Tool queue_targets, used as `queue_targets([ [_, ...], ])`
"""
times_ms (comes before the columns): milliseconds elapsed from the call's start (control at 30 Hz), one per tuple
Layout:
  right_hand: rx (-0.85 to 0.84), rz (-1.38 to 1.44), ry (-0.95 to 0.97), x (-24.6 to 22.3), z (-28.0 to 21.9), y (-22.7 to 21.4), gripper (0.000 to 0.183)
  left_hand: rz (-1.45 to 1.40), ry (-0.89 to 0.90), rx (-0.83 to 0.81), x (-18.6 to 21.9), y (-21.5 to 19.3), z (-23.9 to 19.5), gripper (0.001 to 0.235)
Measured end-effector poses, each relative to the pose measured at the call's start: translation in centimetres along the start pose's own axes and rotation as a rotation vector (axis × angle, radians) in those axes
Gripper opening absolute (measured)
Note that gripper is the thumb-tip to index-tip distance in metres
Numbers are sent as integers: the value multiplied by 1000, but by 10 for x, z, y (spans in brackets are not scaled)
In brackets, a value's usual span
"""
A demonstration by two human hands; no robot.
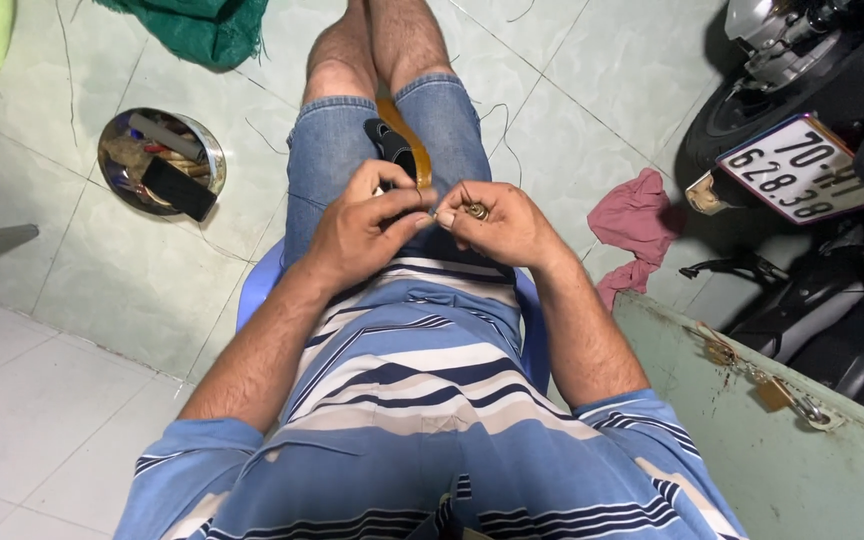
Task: The person sits on a blue plastic chair and sews the sole of a black slip-on shoe using a needle and thread. They repeatedly push the needle through the shoe's edge and pull the thread to secure the sole, working on the shoe held in their lap.
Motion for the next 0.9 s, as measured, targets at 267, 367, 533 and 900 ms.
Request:
queue_targets([
  [267, -84, -137, -125, -42, -5, 18, 7, -85, 17, -242, 34, -17, -6, 44],
  [367, -113, -166, -165, -51, -5, 24, 6, -101, 19, -265, 32, -13, -6, 34],
  [533, 27, -128, -224, -50, -11, 6, 23, -381, 369, 17, 0, -58, -32, 20],
  [900, 357, -183, -28, -9, 8, -24, 21, -579, -705, 1471, -148, -217, -267, 34],
])
Point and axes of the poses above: each hand's wrist, its own z-axis towards the middle knuckle, its own y-axis out of the palm, x = y × z, the point moved 6 cm from there along z, towards the middle knuckle, and after that the axes turned 14 degrees about -x, right-handed, at the moved point
